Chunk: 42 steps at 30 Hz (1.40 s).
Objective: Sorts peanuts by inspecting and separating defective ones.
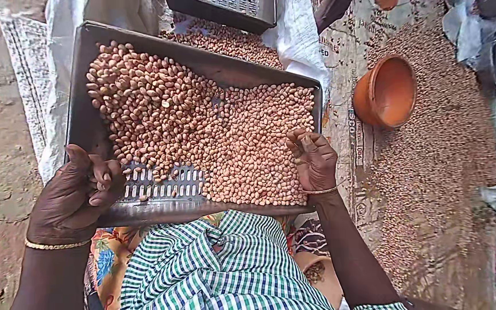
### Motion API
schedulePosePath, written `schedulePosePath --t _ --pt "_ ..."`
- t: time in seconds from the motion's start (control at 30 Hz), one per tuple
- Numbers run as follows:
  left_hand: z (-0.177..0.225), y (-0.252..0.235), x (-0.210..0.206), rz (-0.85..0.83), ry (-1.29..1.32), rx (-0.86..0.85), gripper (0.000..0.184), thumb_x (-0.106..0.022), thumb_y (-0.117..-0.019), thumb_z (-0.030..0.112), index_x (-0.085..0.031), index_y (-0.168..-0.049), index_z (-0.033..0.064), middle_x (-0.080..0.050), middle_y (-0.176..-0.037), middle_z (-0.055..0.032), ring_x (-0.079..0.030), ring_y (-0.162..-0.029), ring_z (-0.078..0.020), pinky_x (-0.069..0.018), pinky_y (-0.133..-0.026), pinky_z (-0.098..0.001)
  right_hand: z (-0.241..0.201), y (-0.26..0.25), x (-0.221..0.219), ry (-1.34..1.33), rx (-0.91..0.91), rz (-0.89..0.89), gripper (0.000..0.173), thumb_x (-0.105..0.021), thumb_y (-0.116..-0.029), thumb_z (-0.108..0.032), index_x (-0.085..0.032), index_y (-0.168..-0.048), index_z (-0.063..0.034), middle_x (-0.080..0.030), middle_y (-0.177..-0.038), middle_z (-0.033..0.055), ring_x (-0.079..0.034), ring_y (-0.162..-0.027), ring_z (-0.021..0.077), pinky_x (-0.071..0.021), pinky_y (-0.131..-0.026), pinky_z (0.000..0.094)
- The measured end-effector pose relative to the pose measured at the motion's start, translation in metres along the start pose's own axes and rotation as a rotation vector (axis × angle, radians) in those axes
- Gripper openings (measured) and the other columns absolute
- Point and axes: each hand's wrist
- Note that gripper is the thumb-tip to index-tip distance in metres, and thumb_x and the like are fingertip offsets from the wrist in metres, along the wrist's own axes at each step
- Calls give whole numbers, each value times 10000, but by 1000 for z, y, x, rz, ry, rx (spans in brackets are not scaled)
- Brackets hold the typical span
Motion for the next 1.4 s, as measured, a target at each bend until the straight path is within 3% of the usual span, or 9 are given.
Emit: schedulePosePath --t 0.1,0.23,0.4,0.67,0.8,0.9,1.03,1.1,1.4 --pt "-2 -3 6 -35 20 5 472 -508 -1035 470 -714 -727 177 -616 -613 86 -528 -467 38 -420 -424 -100 -14 17 17 144 -238 -75 261 -396 -1014 -14 -640 -998 -104 -601 -788 -100 -492 -582 -49 -438 -551 108" --pt "-3 -1 11 -14 14 12 465 -510 -1035 469 -698 -723 180 -619 -648 84 -502 -460 41 -402 -413 -96 -12 39 19 156 -329 -128 250 -448 -968 29 -666 -954 -92 -499 -613 -117 -397 -477 -48 -364 -475 111" --pt "-1 -3 9 -10 -11 4 491 -480 -1045 482 -693 -712 191 -622 -645 87 -498 -456 40 -393 -410 -98 -9 40 19 600 -73 -220 135 -590 -927 -5 -679 -1026 18 -530 -807 -13 -419 -610 -32 -362 -559 112" --pt "2 -1 -4 22 -72 -30 530 -406 -1068 484 -672 -711 196 -609 -623 98 -507 -453 32 -412 -417 -108 6 59 -25 871 222 -501 219 -734 -887 -86 -765 -1056 50 -658 -834 199 -633 -684 278 -543 -634 380" --pt "1 0 2 -5 -34 -29 497 -468 -1043 496 -702 -722 196 -617 -630 102 -510 -462 38 -411 -424 -105 8 43 -7 175 92 -275 93 -643 -956 -68 -729 -921 -66 -630 -807 -73 -539 -673 -52 -465 -625 98" --pt "1 -1 9 -31 11 -4 485 -487 -1045 469 -707 -724 180 -631 -649 85 -512 -470 37 -406 -420 -102 -7 37 20 -134 -177 -141 321 -339 -1034 -127 -646 -967 -192 -650 -891 -107 -615 -800 -7 -529 -753 175" --pt "-2 -3 20 -88 36 -5 468 -474 -1054 451 -703 -744 186 -631 -685 90 -515 -488 40 -407 -432 -99 -12 51 22 580 -106 -162 105 -620 -950 -3 -704 -1011 9 -554 -788 -7 -464 -617 0 -409 -579 134" --pt "-2 -2 21 -79 49 -13 456 -489 -1052 438 -707 -744 181 -627 -668 89 -516 -478 37 -413 -429 -99 -5 55 18 928 101 -236 170 -716 -899 -36 -763 -1035 55 -676 -855 188 -607 -714 240 -511 -686 359" --pt "0 -2 12 -81 35 -24 459 -503 -1042 449 -712 -735 179 -646 -676 83 -533 -492 42 -411 -433 -92 12 52 23 1147 353 -389 173 -658 -911 -27 -760 -1012 70 -648 -787 221 -655 -637 357 -547 -564 448"
Point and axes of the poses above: each hand's wrist, its own y-axis away from the middle knuckle, its own x-axis out of the back of the hand, z = x × y
